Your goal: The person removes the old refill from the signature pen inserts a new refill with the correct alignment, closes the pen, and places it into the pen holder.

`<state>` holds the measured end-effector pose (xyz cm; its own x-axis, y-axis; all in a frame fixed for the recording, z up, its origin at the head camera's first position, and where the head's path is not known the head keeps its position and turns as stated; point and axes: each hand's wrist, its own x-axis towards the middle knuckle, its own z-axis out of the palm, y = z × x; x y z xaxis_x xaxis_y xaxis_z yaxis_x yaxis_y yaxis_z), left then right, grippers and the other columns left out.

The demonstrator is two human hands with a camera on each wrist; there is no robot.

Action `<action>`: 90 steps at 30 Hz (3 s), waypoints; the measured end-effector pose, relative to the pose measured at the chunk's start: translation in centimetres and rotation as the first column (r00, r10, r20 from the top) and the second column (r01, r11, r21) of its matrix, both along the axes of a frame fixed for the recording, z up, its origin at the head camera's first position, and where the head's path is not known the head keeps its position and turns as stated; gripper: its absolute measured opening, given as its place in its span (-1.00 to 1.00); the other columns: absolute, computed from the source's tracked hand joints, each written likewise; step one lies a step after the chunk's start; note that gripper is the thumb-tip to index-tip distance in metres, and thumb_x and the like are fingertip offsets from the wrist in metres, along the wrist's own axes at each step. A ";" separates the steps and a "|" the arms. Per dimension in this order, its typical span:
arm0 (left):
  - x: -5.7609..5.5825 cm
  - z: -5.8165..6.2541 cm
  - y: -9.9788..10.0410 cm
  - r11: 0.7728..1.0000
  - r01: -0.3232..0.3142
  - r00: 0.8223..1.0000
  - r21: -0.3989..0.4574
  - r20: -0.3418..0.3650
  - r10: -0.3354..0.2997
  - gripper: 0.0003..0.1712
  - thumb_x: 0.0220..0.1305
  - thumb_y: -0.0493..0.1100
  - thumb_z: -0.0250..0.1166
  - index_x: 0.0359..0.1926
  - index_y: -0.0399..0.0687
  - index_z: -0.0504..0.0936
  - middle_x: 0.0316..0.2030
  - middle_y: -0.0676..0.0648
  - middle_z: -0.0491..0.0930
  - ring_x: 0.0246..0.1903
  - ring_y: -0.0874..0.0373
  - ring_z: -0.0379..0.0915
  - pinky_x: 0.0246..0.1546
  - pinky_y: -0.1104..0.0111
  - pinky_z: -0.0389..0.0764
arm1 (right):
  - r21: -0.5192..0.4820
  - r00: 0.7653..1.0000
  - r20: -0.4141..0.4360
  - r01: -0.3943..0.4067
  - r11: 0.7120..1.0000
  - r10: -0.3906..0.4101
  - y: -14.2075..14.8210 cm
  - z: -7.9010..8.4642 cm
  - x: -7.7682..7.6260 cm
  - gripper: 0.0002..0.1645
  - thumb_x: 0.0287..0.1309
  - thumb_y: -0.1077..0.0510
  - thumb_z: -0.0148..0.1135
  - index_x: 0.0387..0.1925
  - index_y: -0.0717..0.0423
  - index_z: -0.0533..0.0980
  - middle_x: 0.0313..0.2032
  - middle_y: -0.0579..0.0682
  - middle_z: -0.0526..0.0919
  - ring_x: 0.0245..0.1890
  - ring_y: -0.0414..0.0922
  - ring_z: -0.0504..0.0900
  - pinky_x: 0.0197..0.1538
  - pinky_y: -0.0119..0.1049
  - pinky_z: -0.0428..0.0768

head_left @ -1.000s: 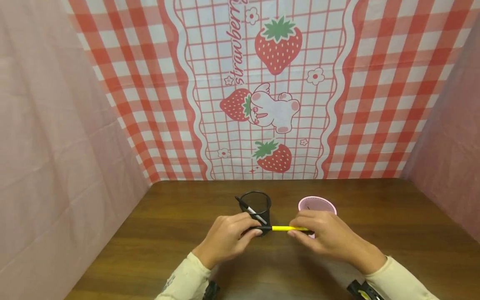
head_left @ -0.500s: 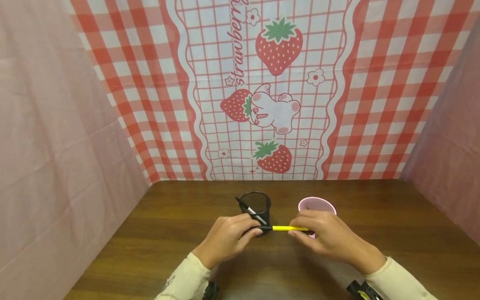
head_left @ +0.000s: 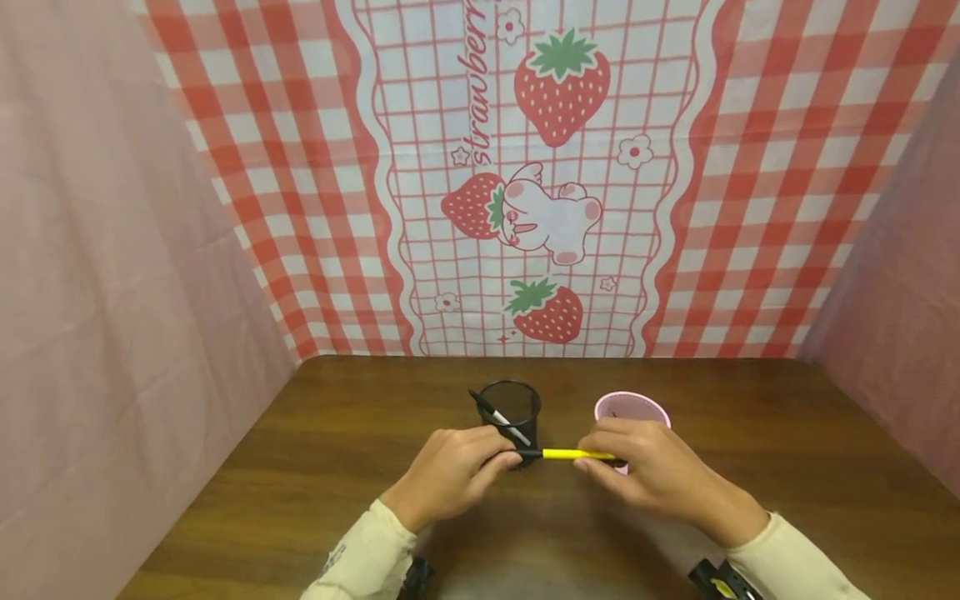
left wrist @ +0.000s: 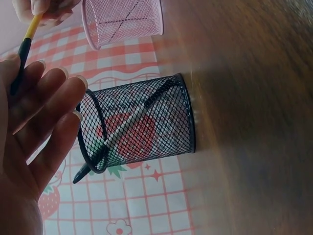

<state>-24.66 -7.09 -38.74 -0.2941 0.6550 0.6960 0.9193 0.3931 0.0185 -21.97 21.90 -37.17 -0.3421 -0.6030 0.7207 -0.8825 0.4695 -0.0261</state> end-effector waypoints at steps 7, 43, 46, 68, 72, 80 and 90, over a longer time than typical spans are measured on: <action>0.0 0.3 0.0 1.000 -0.009 1.000 0.000 -0.006 0.009 -0.69 0.54 0.04 0.10 -0.31 0.07 0.66 -0.43 0.20 0.58 -0.54 0.43 0.36 -0.57 0.51 0.45 | 0.009 1.000 -0.006 0.021 1.000 -0.021 0.1 0.3 -0.1 -0.82 0.05 0.13 0.51 -0.31 -0.16 0.66 -0.32 -0.38 0.60 -0.35 -0.38 0.58 -0.26 -0.40 0.56; 0.2 -0.4 0.5 0.998 0.047 0.995 0.047 -0.092 -0.043 -0.76 0.35 0.08 0.34 -0.21 0.03 0.73 -0.38 0.16 0.65 -0.48 0.39 0.56 -0.46 0.58 0.55 | 0.002 0.999 -0.034 0.002 1.000 -0.002 0.4 0.4 0.5 -0.82 0.05 0.12 0.51 -0.32 -0.18 0.66 -0.38 -0.40 0.52 -0.45 -0.42 0.45 -0.34 -0.49 0.48; 0.2 -0.2 0.7 0.996 0.062 0.995 0.057 -0.080 -0.058 -0.75 0.29 0.03 0.41 -0.11 0.02 0.71 -0.32 0.13 0.67 -0.43 0.36 0.59 -0.42 0.59 0.57 | 0.008 0.999 -0.032 0.009 1.000 -0.008 0.4 0.5 0.4 -0.81 0.04 0.12 0.52 -0.31 -0.18 0.65 -0.38 -0.39 0.52 -0.45 -0.40 0.46 -0.34 -0.49 0.48; 0.3 0.2 1.3 0.999 0.003 0.960 0.032 -0.281 0.006 -0.72 0.00 -0.19 0.54 -0.28 0.01 0.63 -0.41 0.15 0.56 -0.61 0.41 0.36 -0.58 0.63 0.40 | 0.028 1.000 0.027 0.009 1.000 -0.010 0.0 0.4 0.6 -0.91 0.16 0.07 0.45 -0.31 -0.16 0.65 -0.34 -0.37 0.57 -0.39 -0.45 0.51 -0.31 -0.48 0.53; 0.3 0.2 1.2 0.999 0.015 0.953 0.042 -0.303 -0.002 -0.78 0.09 -0.12 0.54 -0.28 0.00 0.67 -0.40 0.13 0.58 -0.60 0.37 0.43 -0.57 0.60 0.46 | 0.032 0.999 0.025 0.021 0.999 -0.022 0.1 0.4 0.6 -0.92 0.17 0.05 0.44 -0.31 -0.17 0.65 -0.34 -0.38 0.57 -0.38 -0.44 0.52 -0.29 -0.46 0.54; 0.4 0.2 0.9 0.997 0.029 0.967 0.066 -0.254 -0.011 -0.83 0.31 -0.01 0.40 -0.29 0.00 0.70 -0.40 0.14 0.59 -0.61 0.38 0.42 -0.58 0.59 0.46 | 0.038 0.998 0.052 0.035 0.999 -0.037 0.1 0.8 0.7 -0.82 0.04 0.12 0.52 -0.31 -0.18 0.66 -0.33 -0.39 0.57 -0.39 -0.40 0.53 -0.30 -0.46 0.53; 0.3 0.2 0.8 0.997 0.033 0.970 0.063 -0.242 -0.017 -0.82 0.11 -0.08 0.54 -0.31 0.01 0.71 -0.41 0.15 0.59 -0.60 0.38 0.45 -0.58 0.59 0.48 | 0.041 0.997 0.060 0.044 0.998 -0.046 0.1 0.6 0.6 -0.82 0.05 0.11 0.52 -0.31 -0.18 0.66 -0.33 -0.39 0.58 -0.37 -0.44 0.52 -0.29 -0.45 0.54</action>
<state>-24.36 -6.29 -38.54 -0.0969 0.6105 0.7861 0.9092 0.3755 -0.1796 -21.34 22.00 -36.52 -0.4120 -0.6139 0.6733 -0.8578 0.5106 -0.0593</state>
